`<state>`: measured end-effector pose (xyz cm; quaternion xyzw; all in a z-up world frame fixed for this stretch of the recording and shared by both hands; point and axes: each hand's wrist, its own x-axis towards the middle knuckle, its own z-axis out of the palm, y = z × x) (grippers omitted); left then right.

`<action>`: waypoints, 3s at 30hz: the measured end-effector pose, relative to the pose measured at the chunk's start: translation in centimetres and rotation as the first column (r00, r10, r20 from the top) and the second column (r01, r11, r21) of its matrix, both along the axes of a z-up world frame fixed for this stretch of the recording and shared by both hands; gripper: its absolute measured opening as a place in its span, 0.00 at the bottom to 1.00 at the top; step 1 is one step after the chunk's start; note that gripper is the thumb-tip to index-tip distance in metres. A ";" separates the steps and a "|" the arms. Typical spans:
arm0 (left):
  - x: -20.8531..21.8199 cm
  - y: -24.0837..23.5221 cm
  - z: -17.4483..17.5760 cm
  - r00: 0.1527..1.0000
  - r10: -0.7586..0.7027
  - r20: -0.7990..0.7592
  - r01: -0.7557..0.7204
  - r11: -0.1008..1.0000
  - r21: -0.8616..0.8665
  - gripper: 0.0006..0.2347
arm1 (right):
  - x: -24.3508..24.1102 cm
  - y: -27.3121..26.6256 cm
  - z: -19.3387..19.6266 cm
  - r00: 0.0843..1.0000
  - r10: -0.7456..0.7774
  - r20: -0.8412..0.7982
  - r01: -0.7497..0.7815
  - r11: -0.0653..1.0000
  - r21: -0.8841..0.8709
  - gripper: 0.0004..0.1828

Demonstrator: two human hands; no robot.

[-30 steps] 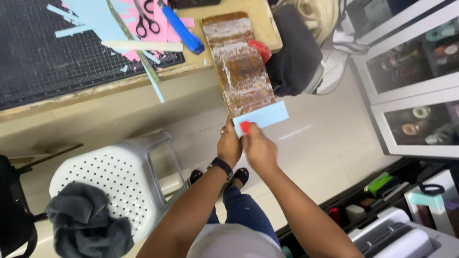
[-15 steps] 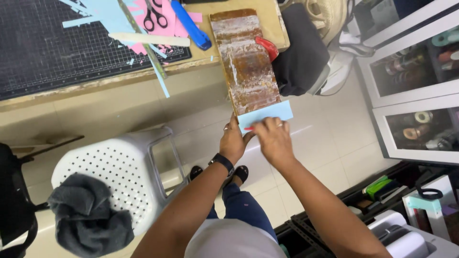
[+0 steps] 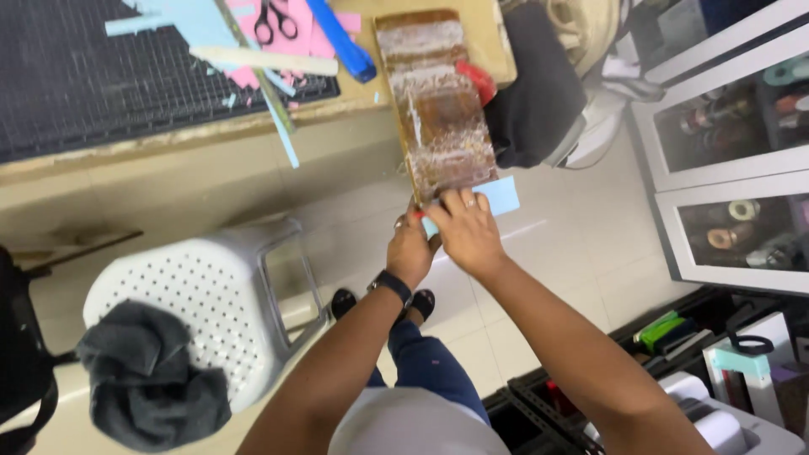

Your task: Gluing and smoothing paper onto a surface using a scraper tool during a craft project

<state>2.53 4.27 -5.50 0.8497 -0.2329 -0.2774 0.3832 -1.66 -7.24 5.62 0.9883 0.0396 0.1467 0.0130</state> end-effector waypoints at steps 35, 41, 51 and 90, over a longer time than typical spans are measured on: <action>0.9 2.2 0.3 0.980 0.061 0.187 -0.028 0.984 -0.174 0.23 | -4.0 1.6 -4.8 0.805 -0.594 0.010 0.593 0.803 -0.051 0.13; 1.3 2.0 2.0 0.973 0.122 0.198 -0.075 0.970 -0.232 0.24 | -2.7 -1.0 -3.7 0.680 -0.729 0.083 0.734 0.674 -0.090 0.14; 0.5 3.2 1.3 0.944 0.139 0.300 -0.066 0.968 -0.243 0.24 | -4.5 -4.1 -2.0 0.636 -0.764 0.114 0.772 0.628 -0.096 0.11; 0.8 2.8 1.8 0.942 0.157 0.296 -0.092 0.971 -0.222 0.24 | -4.9 -4.2 -4.8 0.577 -0.813 -0.078 0.809 0.582 -0.083 0.10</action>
